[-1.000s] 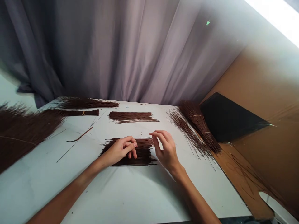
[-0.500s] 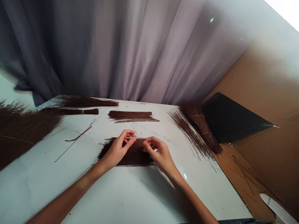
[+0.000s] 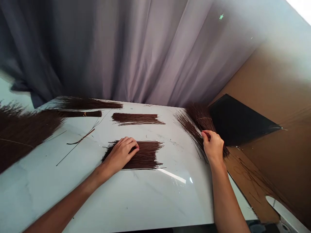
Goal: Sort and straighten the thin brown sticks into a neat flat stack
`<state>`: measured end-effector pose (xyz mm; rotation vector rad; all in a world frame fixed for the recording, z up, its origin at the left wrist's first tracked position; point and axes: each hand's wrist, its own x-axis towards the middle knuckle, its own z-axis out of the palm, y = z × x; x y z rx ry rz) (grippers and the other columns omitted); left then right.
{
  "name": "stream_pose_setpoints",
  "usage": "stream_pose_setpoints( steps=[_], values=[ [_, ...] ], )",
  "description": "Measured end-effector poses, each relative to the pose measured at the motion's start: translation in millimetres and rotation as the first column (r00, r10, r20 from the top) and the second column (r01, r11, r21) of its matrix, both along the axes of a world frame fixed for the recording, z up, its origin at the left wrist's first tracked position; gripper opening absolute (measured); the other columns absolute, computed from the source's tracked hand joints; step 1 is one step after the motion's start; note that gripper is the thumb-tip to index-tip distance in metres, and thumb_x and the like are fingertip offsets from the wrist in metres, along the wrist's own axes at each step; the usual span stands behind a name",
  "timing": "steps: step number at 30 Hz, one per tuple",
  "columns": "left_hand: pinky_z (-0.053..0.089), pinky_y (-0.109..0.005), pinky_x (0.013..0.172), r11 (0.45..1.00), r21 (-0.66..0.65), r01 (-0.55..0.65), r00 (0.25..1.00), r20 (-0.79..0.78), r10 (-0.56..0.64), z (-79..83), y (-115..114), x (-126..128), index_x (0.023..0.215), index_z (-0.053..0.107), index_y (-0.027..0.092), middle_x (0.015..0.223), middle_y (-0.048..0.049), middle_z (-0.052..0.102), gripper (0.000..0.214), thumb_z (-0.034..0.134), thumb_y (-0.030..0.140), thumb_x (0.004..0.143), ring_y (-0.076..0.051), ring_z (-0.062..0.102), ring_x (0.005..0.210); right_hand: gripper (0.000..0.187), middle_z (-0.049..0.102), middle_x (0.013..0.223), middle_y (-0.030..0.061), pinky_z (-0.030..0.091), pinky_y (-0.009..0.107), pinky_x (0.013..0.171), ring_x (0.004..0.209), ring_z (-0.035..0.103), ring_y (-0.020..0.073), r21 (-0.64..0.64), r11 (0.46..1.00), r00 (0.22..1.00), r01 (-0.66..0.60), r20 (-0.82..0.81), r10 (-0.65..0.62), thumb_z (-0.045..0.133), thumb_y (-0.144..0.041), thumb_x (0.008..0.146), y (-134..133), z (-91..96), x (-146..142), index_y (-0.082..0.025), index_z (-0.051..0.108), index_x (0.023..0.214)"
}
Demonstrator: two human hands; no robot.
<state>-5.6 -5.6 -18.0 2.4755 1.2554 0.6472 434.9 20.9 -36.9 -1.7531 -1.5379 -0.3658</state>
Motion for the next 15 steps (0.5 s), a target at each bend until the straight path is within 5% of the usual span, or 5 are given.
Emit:
stream_pose_setpoints(
  steps=[8, 15],
  values=[
    [0.041, -0.039, 0.080, 0.951, 0.303, 0.057, 0.985, -0.171, -0.004, -8.6, -1.5, 9.1, 0.091, 0.061, 0.018, 0.088, -0.0069, 0.062, 0.029, 0.037, 0.018, 0.107, -0.024, 0.055, 0.080, 0.036, 0.073, 0.087, 0.0137, 0.046, 0.040, 0.077, 0.080, 0.062, 0.0277, -0.082, 0.996, 0.998, -0.025, 0.050, 0.029, 0.046, -0.042, 0.095, 1.6, -22.7, 19.0, -0.018, 0.071, 0.087],
    [0.041, -0.038, 0.076, 0.950, 0.311, 0.019, 0.989, -0.142, 0.027, -15.9, -2.4, 10.2, 0.091, 0.062, 0.018, 0.086, -0.0080, 0.060, 0.033, 0.034, 0.017, 0.108, -0.025, 0.055, 0.079, 0.032, 0.062, 0.085, 0.0129, 0.045, 0.042, 0.077, 0.075, 0.054, 0.0257, -0.050, 0.998, 0.996, 0.049, 0.079, -0.045, 0.050, -0.040, 0.093, -4.7, -18.5, 10.4, -0.017, 0.071, 0.084]
  ],
)
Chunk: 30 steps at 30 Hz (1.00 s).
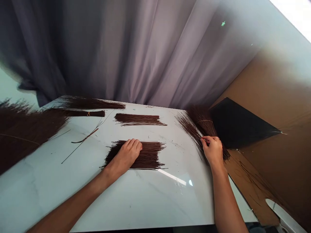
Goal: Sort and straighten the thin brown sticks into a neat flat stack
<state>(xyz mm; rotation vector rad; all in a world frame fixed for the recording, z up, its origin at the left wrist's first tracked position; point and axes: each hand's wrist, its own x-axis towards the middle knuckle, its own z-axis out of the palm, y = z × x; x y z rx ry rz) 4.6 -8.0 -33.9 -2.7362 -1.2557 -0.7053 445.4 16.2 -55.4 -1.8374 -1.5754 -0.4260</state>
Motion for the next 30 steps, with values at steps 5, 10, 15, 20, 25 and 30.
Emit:
stream_pose_setpoints(
  steps=[5, 10, 15, 20, 25, 30],
  values=[
    [0.045, -0.032, 0.076, 0.984, -0.115, 0.137, 0.986, 0.115, -0.124, 7.6, 2.7, -14.2, 0.100, 0.066, 0.022, 0.094, -0.0035, 0.064, 0.022, 0.045, 0.021, 0.107, -0.020, 0.061, 0.086, 0.023, 0.061, 0.099, 0.0131, 0.045, 0.039, 0.085, 0.096, 0.054, 0.0278, -0.030, 0.973, 0.970, -0.229, 0.079, 0.230, 0.048, -0.030, 0.099, 16.0, 24.1, -89.8, -0.019, 0.068, 0.098],
    [0.047, -0.033, 0.075, 0.994, -0.021, 0.105, 0.994, 0.010, -0.105, 4.8, 2.9, -9.1, 0.089, 0.063, 0.019, 0.087, -0.0046, 0.062, 0.025, 0.045, 0.012, 0.105, -0.021, 0.061, 0.082, 0.017, 0.061, 0.115, 0.0116, 0.043, 0.037, 0.094, 0.106, 0.053, 0.0249, -0.348, 0.715, 0.730, -0.607, 0.111, 0.674, 0.054, -0.018, 0.099, 69.2, 37.4, -197.6, -0.019, 0.065, 0.111],
    [0.048, -0.037, 0.073, 0.992, 0.096, 0.082, 0.990, -0.120, -0.070, -1.4, -0.9, -0.9, 0.085, 0.058, 0.018, 0.083, -0.0064, 0.061, 0.023, 0.047, 0.006, 0.101, -0.024, 0.061, 0.080, 0.012, 0.063, 0.105, 0.0090, 0.042, 0.032, 0.088, 0.097, 0.053, 0.0218, -0.437, 0.669, 0.691, -0.601, 0.134, 0.710, 0.056, -0.012, 0.097, 116.7, 26.3, -242.0, -0.017, 0.065, 0.103],
    [0.048, -0.039, 0.075, 0.981, 0.151, 0.120, 0.968, -0.235, -0.082, 10.9, -4.9, -3.6, 0.085, 0.056, 0.018, 0.087, -0.0070, 0.061, 0.022, 0.046, 0.005, 0.100, -0.024, 0.060, 0.080, 0.023, 0.062, 0.106, 0.0138, 0.039, 0.035, 0.087, 0.097, 0.051, 0.0249, -0.448, 0.687, 0.689, -0.572, 0.192, 0.699, 0.043, 0.000, 0.095, 127.4, 17.2, -249.2, -0.013, 0.062, 0.099],
    [0.048, -0.039, 0.074, 0.985, 0.146, 0.088, 0.967, -0.250, -0.049, 22.4, -5.6, -5.9, 0.085, 0.055, 0.018, 0.084, -0.0058, 0.059, 0.024, 0.043, 0.002, 0.099, -0.023, 0.058, 0.077, 0.022, 0.062, 0.108, 0.0149, 0.038, 0.035, 0.087, 0.098, 0.052, 0.0257, -0.413, 0.694, 0.683, -0.590, 0.203, 0.702, 0.043, -0.002, 0.094, 127.0, 20.2, -244.5, -0.013, 0.060, 0.102],
    [0.047, -0.039, 0.071, 0.989, 0.096, 0.108, 0.974, -0.211, -0.086, 22.1, -6.6, -6.1, 0.085, 0.055, 0.018, 0.084, -0.0059, 0.059, 0.024, 0.042, 0.005, 0.100, -0.023, 0.060, 0.077, 0.022, 0.062, 0.098, 0.0115, 0.039, 0.032, 0.080, 0.086, 0.054, 0.0224, -0.330, 0.713, 0.711, -0.618, 0.153, 0.687, 0.037, -0.013, 0.102, 122.3, 35.9, -240.2, -0.016, 0.059, 0.098]
  ],
)
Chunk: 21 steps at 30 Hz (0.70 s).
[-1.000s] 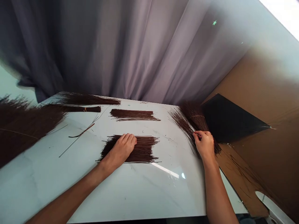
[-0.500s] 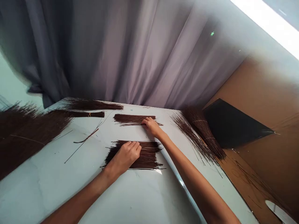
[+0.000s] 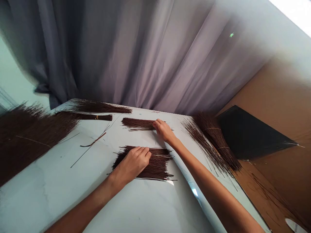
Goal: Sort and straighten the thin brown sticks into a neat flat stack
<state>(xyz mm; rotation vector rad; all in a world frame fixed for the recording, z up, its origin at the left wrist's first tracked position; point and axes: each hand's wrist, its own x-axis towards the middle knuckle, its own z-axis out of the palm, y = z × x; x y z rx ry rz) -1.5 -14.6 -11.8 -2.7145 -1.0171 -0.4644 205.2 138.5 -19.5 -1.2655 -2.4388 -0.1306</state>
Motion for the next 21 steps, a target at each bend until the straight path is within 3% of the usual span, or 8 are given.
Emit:
stream_pose_setpoints(
  steps=[4, 7, 10, 12, 14, 18, 21],
  values=[
    [0.045, -0.037, 0.066, 0.999, -0.036, 0.016, 0.994, 0.112, -0.012, 8.6, -4.0, 1.4, 0.090, 0.055, 0.019, 0.085, -0.0048, 0.058, 0.025, 0.036, 0.009, 0.102, -0.021, 0.058, 0.071, 0.024, 0.061, 0.101, 0.0100, 0.042, 0.031, 0.078, 0.085, 0.054, 0.0204, 0.043, 0.999, 0.993, 0.012, -0.120, -0.007, 0.031, -0.019, 0.106, -17.9, 26.3, 4.8, -0.019, 0.055, 0.105],
    [0.043, -0.035, 0.068, 0.997, -0.078, -0.006, 0.974, 0.227, 0.024, 19.0, -7.9, 2.1, 0.099, 0.054, 0.020, 0.091, -0.0048, 0.057, 0.027, 0.030, 0.010, 0.104, -0.020, 0.058, 0.074, 0.021, 0.059, 0.103, 0.0103, 0.045, 0.034, 0.084, 0.092, 0.056, 0.0210, 0.109, 0.993, 0.964, 0.052, -0.266, -0.021, 0.030, -0.024, 0.106, -47.6, 46.0, 17.7, -0.019, 0.050, 0.110],
    [0.040, -0.034, 0.068, 0.963, -0.265, -0.039, 0.901, 0.408, 0.149, 23.5, -9.1, 1.8, 0.105, 0.051, 0.023, 0.095, -0.0035, 0.057, 0.025, 0.027, 0.016, 0.107, -0.019, 0.058, 0.073, 0.013, 0.058, 0.092, 0.0050, 0.047, 0.034, 0.080, 0.084, 0.057, 0.0196, 0.219, 0.953, 0.816, 0.212, -0.576, -0.049, 0.042, -0.031, 0.104, -87.2, 50.4, 34.4, -0.022, 0.051, 0.103],
    [0.037, -0.033, 0.066, 0.900, -0.433, -0.039, 0.814, 0.509, 0.280, 22.0, -7.4, 1.4, 0.104, 0.050, 0.026, 0.092, -0.0008, 0.058, 0.023, 0.028, 0.024, 0.109, -0.019, 0.057, 0.070, 0.012, 0.055, 0.086, 0.0021, 0.046, 0.031, 0.072, 0.077, 0.055, 0.0177, 0.174, 0.913, 0.661, 0.368, -0.740, -0.125, 0.045, -0.033, 0.103, -112.2, 42.2, 39.6, -0.022, 0.050, 0.101],
    [0.034, -0.031, 0.064, 0.825, -0.565, -0.008, 0.734, 0.557, 0.388, 19.2, -4.4, 1.1, 0.101, 0.052, 0.027, 0.081, 0.0025, 0.057, 0.024, 0.030, 0.032, 0.109, -0.018, 0.054, 0.066, 0.014, 0.052, 0.080, 0.0000, 0.042, 0.029, 0.063, 0.069, 0.052, 0.0161, 0.061, 0.921, 0.583, 0.385, -0.789, -0.192, 0.046, -0.035, 0.103, -132.5, 28.6, 35.2, -0.022, 0.050, 0.099],
    [0.030, -0.028, 0.060, 0.713, -0.688, 0.138, 0.632, 0.615, 0.472, 15.5, 2.0, 1.3, 0.103, 0.058, 0.028, 0.063, 0.0061, 0.042, 0.027, 0.037, 0.044, 0.107, -0.016, 0.042, 0.058, 0.014, 0.059, 0.081, 0.0011, 0.042, 0.029, 0.062, 0.065, 0.054, 0.0159, -0.164, 0.963, 0.691, 0.215, -0.671, -0.269, 0.045, -0.035, 0.103, -156.3, 6.4, 4.6, -0.022, 0.050, 0.099],
    [0.033, -0.026, 0.058, 0.646, -0.714, 0.270, 0.575, 0.658, 0.487, 12.9, 5.9, 1.9, 0.110, 0.059, 0.026, 0.061, 0.0067, 0.042, 0.029, 0.040, 0.048, 0.105, -0.015, 0.040, 0.057, 0.013, 0.064, 0.090, 0.0044, 0.044, 0.031, 0.067, 0.071, 0.060, 0.0181, -0.227, 0.956, 0.767, 0.186, -0.575, -0.286, 0.041, -0.033, 0.105, -163.3, 2.6, -15.6, -0.023, 0.049, 0.100]
  ],
)
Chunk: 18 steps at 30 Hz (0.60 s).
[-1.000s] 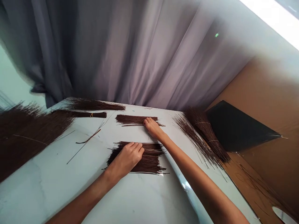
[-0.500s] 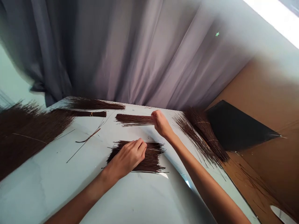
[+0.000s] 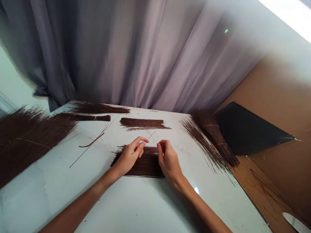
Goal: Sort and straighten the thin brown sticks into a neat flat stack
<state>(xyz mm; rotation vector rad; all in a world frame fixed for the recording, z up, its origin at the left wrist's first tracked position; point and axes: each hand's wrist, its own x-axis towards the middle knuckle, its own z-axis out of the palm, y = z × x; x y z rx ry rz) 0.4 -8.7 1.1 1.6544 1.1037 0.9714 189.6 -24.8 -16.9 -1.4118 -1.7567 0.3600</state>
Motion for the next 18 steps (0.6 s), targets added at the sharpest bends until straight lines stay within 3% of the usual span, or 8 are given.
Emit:
stream_pose_setpoints(
  steps=[5, 12, 18],
  values=[
    [0.040, -0.025, 0.062, 0.999, -0.033, -0.004, 0.994, 0.107, 0.008, -6.2, 3.6, 0.9, 0.097, 0.061, 0.022, 0.079, 0.0014, 0.054, 0.028, 0.050, 0.047, 0.101, -0.015, 0.050, 0.069, 0.013, 0.067, 0.090, 0.0048, 0.044, 0.030, 0.065, 0.071, 0.062, 0.0187, -0.046, 0.999, 0.997, -0.027, 0.077, 0.030, 0.040, -0.032, 0.104, -4.3, 2.0, -6.6, -0.023, 0.048, 0.099],
    [0.033, -0.023, 0.057, 0.998, -0.056, -0.021, 0.998, 0.065, 0.024, -8.9, 3.1, 0.8, 0.092, 0.062, 0.020, 0.068, 0.0041, 0.042, 0.033, 0.049, 0.049, 0.102, -0.013, 0.040, 0.064, 0.011, 0.067, 0.087, 0.0031, 0.043, 0.028, 0.062, 0.068, 0.061, 0.0170, -0.028, 0.998, 0.986, -0.056, 0.153, 0.059, 0.040, -0.029, 0.104, -5.3, 0.5, -8.5, -0.022, 0.047, 0.099],
    [0.026, -0.021, 0.051, 0.991, -0.135, -0.001, 0.991, 0.135, 0.019, -8.8, 4.6, 0.7, 0.089, 0.063, 0.018, 0.064, 0.0054, 0.037, 0.035, 0.054, 0.051, 0.099, -0.011, 0.034, 0.058, 0.011, 0.066, 0.084, 0.0024, 0.042, 0.027, 0.059, 0.065, 0.061, 0.0157, 0.025, 0.998, 0.978, -0.065, 0.201, 0.058, 0.040, -0.026, 0.104, -5.6, -3.0, -10.5, -0.022, 0.047, 0.098]
  ],
)
